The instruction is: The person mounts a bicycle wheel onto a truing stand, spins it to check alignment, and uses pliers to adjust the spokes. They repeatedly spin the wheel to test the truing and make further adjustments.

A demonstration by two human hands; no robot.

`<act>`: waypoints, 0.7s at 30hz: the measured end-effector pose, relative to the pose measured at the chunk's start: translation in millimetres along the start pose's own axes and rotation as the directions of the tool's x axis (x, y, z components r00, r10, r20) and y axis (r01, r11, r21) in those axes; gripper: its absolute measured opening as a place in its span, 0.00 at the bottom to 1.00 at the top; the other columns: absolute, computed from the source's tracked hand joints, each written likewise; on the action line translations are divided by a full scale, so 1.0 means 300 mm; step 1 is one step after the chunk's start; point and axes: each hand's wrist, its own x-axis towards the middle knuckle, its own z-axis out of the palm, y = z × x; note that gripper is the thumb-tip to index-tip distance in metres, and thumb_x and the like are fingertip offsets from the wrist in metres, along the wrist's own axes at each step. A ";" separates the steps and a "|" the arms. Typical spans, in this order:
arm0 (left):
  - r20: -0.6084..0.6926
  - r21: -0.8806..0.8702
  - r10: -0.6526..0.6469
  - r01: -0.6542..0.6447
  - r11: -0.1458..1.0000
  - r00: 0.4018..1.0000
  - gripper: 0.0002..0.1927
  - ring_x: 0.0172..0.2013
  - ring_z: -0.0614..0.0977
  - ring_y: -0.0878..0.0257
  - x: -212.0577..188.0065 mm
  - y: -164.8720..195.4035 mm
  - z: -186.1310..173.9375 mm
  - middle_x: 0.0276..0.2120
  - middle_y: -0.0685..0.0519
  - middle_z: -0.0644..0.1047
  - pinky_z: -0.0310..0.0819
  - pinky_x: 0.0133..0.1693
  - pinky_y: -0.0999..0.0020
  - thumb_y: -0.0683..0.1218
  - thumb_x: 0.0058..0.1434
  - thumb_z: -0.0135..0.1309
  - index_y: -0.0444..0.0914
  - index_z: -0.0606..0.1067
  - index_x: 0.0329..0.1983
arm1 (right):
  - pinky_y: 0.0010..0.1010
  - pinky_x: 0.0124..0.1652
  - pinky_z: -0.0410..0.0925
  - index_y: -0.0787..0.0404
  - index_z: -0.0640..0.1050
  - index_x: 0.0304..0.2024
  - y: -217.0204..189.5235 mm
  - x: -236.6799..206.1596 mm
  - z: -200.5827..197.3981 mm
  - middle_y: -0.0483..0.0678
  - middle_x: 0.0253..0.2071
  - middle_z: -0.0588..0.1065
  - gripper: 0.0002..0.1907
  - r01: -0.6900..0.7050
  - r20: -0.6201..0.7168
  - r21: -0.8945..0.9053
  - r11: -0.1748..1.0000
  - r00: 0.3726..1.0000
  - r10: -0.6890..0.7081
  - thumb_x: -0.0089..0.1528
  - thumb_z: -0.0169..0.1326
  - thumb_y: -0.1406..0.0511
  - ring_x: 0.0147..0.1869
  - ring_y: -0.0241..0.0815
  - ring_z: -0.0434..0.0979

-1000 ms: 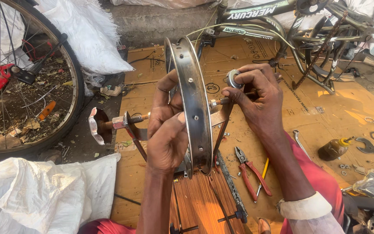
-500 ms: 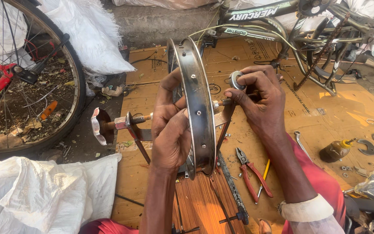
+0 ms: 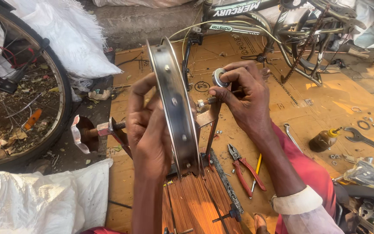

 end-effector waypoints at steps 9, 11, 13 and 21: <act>-0.037 0.736 0.169 -0.088 0.671 0.985 0.25 0.52 0.78 0.59 -0.047 0.137 0.172 0.55 0.44 0.74 0.76 0.55 0.63 0.46 0.70 0.49 0.32 0.64 0.67 | 0.26 0.41 0.77 0.63 0.77 0.46 -0.133 -0.010 0.004 0.50 0.54 0.74 0.16 0.045 -0.084 -0.125 0.991 0.995 -0.056 0.60 0.70 0.67 0.46 0.37 0.80; -0.029 0.781 0.205 -0.106 0.615 0.978 0.24 0.49 0.79 0.61 -0.039 0.147 0.185 0.52 0.45 0.75 0.77 0.53 0.65 0.45 0.68 0.48 0.31 0.65 0.65 | 0.27 0.43 0.77 0.63 0.75 0.49 -0.171 -0.034 0.002 0.50 0.55 0.73 0.19 0.106 -0.093 -0.136 0.985 0.988 -0.119 0.61 0.69 0.68 0.47 0.39 0.81; -0.075 0.805 0.222 -0.073 0.589 0.972 0.20 0.49 0.79 0.61 -0.028 0.151 0.192 0.49 0.46 0.76 0.78 0.52 0.65 0.44 0.68 0.51 0.31 0.67 0.60 | 0.29 0.46 0.76 0.63 0.73 0.53 -0.203 -0.050 -0.003 0.51 0.54 0.73 0.23 0.141 -0.098 -0.175 0.974 0.982 -0.159 0.60 0.69 0.69 0.51 0.43 0.79; -0.147 0.834 0.243 -0.012 0.552 0.959 0.15 0.41 0.81 0.63 0.021 0.148 0.199 0.40 0.50 0.77 0.79 0.45 0.67 0.43 0.67 0.52 0.31 0.70 0.54 | 0.28 0.51 0.75 0.62 0.74 0.56 -0.291 -0.056 0.012 0.48 0.53 0.75 0.26 -0.017 -0.027 0.112 0.994 0.999 0.020 0.57 0.69 0.69 0.53 0.37 0.79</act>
